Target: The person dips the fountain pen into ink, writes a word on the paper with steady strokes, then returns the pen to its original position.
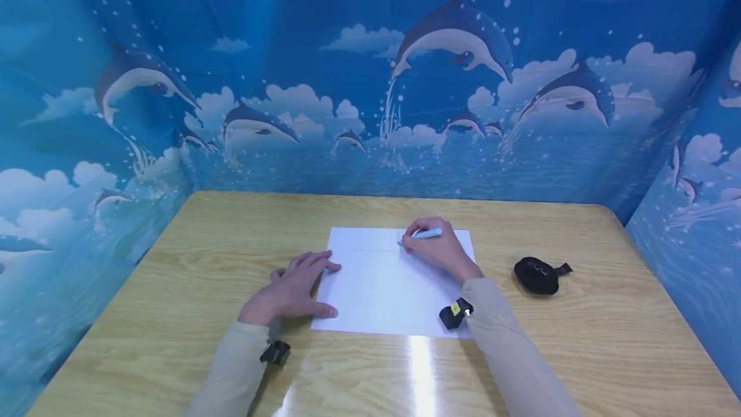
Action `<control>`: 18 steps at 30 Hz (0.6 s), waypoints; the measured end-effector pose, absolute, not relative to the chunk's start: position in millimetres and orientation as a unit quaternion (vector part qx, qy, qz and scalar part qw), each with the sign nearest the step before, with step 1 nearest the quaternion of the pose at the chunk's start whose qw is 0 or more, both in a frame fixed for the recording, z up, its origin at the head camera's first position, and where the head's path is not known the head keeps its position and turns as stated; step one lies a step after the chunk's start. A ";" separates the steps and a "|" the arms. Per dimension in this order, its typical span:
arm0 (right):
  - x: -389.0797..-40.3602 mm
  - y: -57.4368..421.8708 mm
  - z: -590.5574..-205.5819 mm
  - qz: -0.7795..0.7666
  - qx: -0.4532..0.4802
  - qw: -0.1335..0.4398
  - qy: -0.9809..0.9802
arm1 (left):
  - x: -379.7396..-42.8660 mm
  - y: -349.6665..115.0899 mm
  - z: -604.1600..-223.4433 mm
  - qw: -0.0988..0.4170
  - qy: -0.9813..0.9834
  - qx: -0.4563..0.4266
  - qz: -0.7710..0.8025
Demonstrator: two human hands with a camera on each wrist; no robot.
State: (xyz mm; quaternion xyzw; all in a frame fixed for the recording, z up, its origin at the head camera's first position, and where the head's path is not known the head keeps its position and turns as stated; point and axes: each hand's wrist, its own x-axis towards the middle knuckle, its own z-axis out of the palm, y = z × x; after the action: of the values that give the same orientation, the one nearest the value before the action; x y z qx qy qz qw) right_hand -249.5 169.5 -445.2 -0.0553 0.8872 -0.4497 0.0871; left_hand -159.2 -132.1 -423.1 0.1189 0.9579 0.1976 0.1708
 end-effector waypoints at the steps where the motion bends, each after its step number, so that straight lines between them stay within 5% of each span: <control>1: -249.4 169.7 -445.3 -0.451 -0.056 0.088 0.886 | -159.2 -132.1 -423.1 0.171 0.958 0.119 0.198; 18: -242.5 169.0 -444.3 -0.460 -0.080 0.079 0.881 | -159.0 -132.6 -423.1 0.169 0.958 0.121 0.198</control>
State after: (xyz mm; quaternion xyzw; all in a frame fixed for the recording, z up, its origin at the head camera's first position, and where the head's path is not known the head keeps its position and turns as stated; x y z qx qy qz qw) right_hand -242.5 169.0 -444.3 -0.0804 0.8809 -0.4597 0.0786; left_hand -159.0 -132.6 -423.1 0.1211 0.9579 0.1982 0.1686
